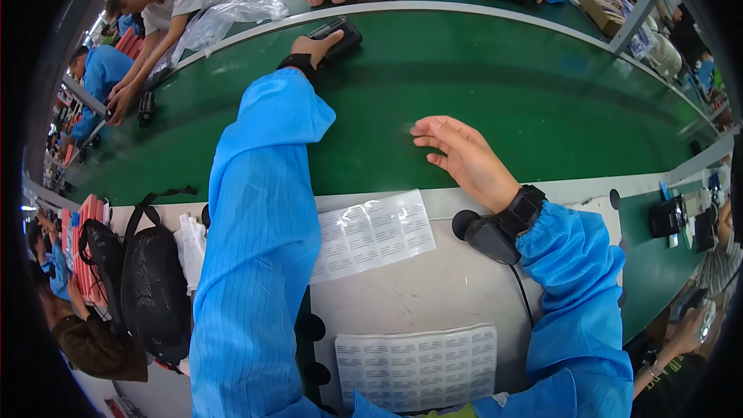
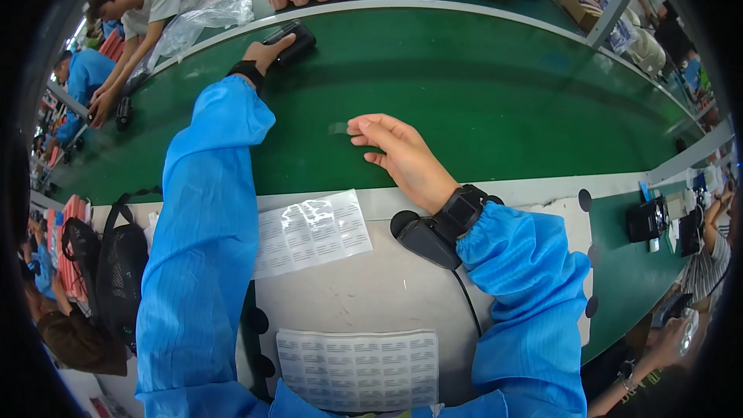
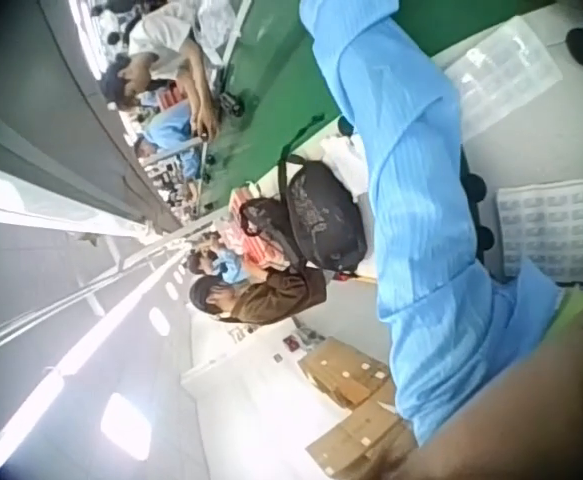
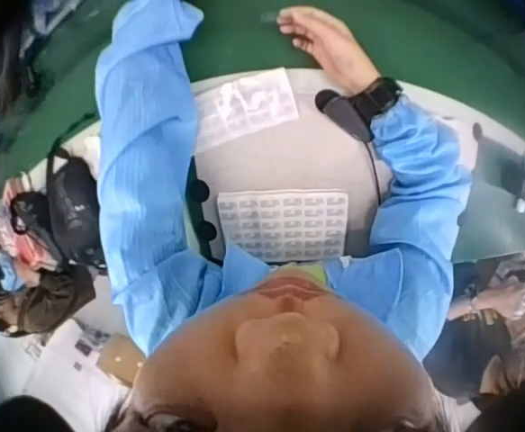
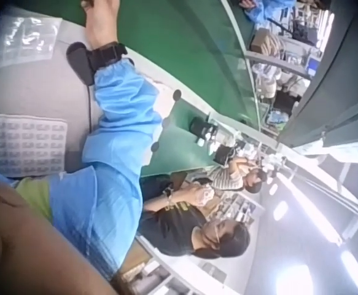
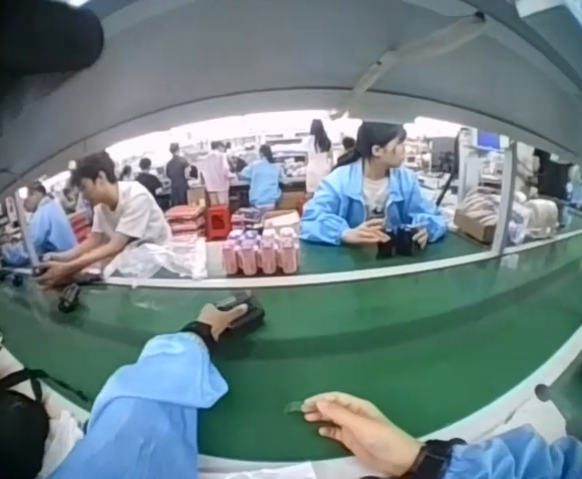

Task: The person peels a film from a black electronic device, sets it aside, and folds a sheet of labels. They then repeat the process of peeling film from devices and folding label sheets.

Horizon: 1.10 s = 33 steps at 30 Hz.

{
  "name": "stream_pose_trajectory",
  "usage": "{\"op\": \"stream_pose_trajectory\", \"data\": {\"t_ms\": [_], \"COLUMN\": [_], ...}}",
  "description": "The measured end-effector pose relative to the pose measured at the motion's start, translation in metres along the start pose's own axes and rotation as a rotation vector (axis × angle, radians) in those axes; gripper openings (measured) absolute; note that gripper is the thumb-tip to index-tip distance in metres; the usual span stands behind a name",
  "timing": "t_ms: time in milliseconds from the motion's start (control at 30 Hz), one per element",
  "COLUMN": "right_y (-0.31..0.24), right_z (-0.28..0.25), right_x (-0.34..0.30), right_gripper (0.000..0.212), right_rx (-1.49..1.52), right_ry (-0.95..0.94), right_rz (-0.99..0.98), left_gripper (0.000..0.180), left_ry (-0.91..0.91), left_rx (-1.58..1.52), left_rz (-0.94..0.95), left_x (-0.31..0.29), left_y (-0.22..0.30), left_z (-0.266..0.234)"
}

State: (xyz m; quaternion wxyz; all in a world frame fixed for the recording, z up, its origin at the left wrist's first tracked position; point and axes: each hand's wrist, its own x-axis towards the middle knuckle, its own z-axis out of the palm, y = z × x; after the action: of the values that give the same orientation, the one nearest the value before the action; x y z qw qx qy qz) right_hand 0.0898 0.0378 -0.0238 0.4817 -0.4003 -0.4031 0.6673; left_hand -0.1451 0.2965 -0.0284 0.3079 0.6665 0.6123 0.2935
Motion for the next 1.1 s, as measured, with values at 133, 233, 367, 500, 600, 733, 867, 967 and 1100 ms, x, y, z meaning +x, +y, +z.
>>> {"op": "stream_pose_trajectory", "data": {"t_ms": [133,233,367,500,600,733,867,967,1100], "right_y": [0.000,-0.003,-0.015,-0.028,-0.026,-0.022,-0.029,-0.042,-0.050], "right_z": [-0.002,0.000,0.011,0.024,0.053,0.063,0.061,0.054,0.050], "right_x": [-0.001,-0.002,-0.012,-0.030,-0.042,-0.047,-0.044,-0.048,-0.060], "right_gripper": [0.025,0.026,0.039,0.060,0.077,0.076,0.069,0.047,0.023], "right_rx": [-0.024,-0.055,0.019,-0.124,-0.458,-0.667,-0.171,0.032,-0.115], "right_ry": [0.007,0.008,0.060,0.102,0.022,0.091,0.062,0.241,0.008], "right_rz": [-0.011,-0.036,-0.219,-0.540,-0.897,-0.929,-0.699,-0.647,-0.718], "left_gripper": [0.070,0.057,0.045,0.034,0.029,0.029,0.031,0.033,0.035], "left_ry": [-0.056,-0.009,-0.265,-0.397,-0.288,-0.164,-0.195,-0.266,-0.356], "left_rx": [-0.582,-0.920,-1.172,-1.034,-0.893,-0.853,-0.953,-1.049,-1.134], "left_rz": [-0.139,-0.074,0.048,0.029,0.092,0.248,0.149,0.092,0.116], "left_x": [-0.018,-0.040,-0.114,-0.231,-0.283,-0.301,-0.288,-0.286,-0.288], "left_y": [0.014,0.027,0.064,0.100,0.099,0.094,0.084,0.090,0.094], "left_z": [0.009,-0.008,-0.038,-0.014,0.000,0.010,0.007,0.002,-0.003]}}
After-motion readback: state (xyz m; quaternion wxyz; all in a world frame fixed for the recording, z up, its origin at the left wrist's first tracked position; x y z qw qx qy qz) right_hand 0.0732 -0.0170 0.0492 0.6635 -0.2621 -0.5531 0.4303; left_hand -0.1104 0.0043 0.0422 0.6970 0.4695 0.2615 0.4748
